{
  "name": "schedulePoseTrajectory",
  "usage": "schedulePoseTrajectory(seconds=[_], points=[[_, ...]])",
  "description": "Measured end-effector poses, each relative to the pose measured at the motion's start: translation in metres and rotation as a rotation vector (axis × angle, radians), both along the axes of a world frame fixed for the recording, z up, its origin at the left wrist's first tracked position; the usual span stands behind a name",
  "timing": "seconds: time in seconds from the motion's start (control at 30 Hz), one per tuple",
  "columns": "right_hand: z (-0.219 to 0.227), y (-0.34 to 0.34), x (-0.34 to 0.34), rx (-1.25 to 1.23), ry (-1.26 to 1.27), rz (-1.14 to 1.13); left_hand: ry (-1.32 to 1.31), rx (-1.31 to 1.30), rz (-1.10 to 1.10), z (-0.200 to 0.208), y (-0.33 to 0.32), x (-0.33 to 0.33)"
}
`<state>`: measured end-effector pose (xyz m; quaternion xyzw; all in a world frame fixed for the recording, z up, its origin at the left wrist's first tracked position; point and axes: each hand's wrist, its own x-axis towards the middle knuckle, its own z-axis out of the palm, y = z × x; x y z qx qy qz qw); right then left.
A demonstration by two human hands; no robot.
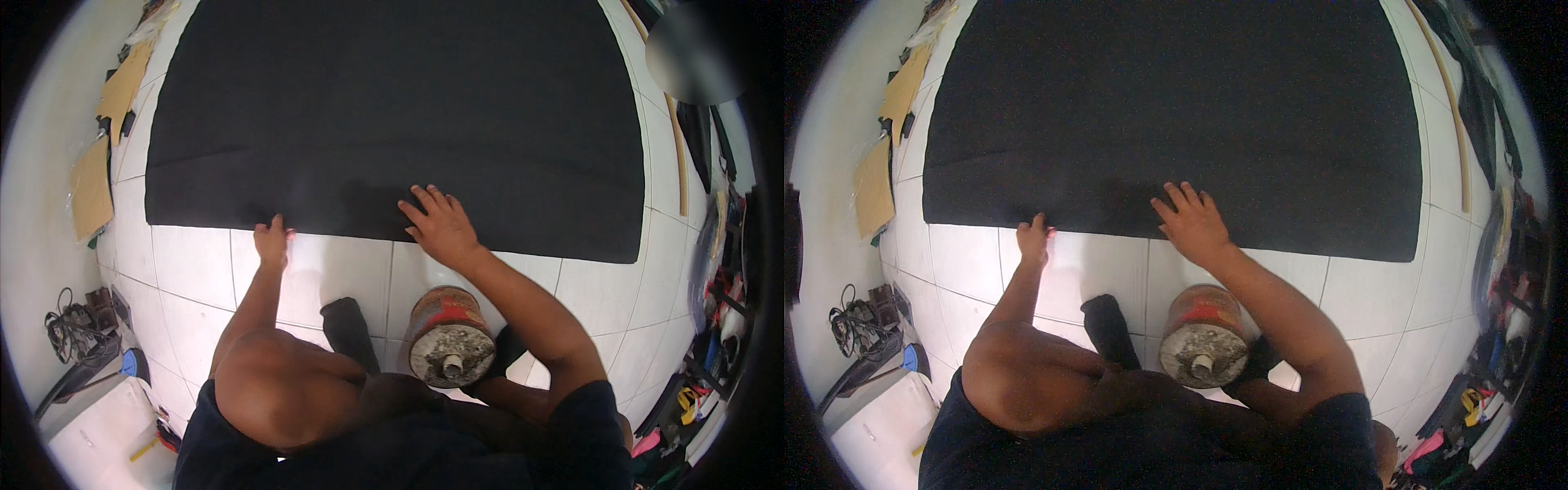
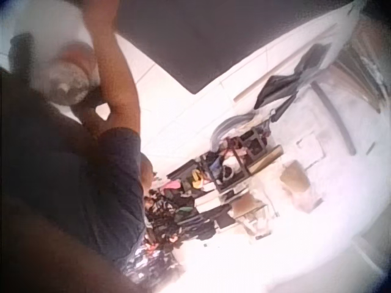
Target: The person measures a large black fabric on the floor using a wooden stick, then cuts it with scissors. The cut piece is folded and placed on the floor.
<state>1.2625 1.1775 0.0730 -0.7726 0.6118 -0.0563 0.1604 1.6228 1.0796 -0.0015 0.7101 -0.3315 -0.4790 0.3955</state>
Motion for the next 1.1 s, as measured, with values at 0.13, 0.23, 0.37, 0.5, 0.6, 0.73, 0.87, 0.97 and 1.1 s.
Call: schedulePoseTrajectory(seconds=[0.13,0.23,0.37,0.5,0.6,0.73,0.87,0.97,1.1], points=[[-0.016,-0.003,0.034,0.007,0.146,0.018,-0.044,0.033,0.019,0.001,0.004,0.004],[-0.017,-0.007,0.035,0.038,0.102,0.022,-0.129,0.02,0.05,-0.001,0.006,0.0],[-0.017,-0.004,0.039,0.01,0.076,0.015,-0.203,-0.008,0.025,-0.022,0.012,0.01],[-0.01,-0.004,0.028,0.086,0.08,-0.013,-0.178,0.032,0.276,0.006,-0.03,0.015],[-0.006,-0.006,0.03,0.112,0.1,-0.004,-0.219,0.008,0.487,0.002,-0.078,0.094],[-0.007,-0.013,0.041,0.135,0.088,0.044,-0.47,0.092,0.613,-0.03,-0.092,0.187],[-0.006,-0.011,0.032,0.156,0.088,0.018,-0.679,0.136,0.514,-0.033,-0.089,0.167],[-0.007,-0.013,0.037,0.145,0.06,0.035,-0.573,0.165,0.581,-0.02,-0.084,0.174],[-0.002,-0.013,0.031,0.102,0.075,0.027,-0.598,0.154,0.591,0.001,-0.09,0.14]])
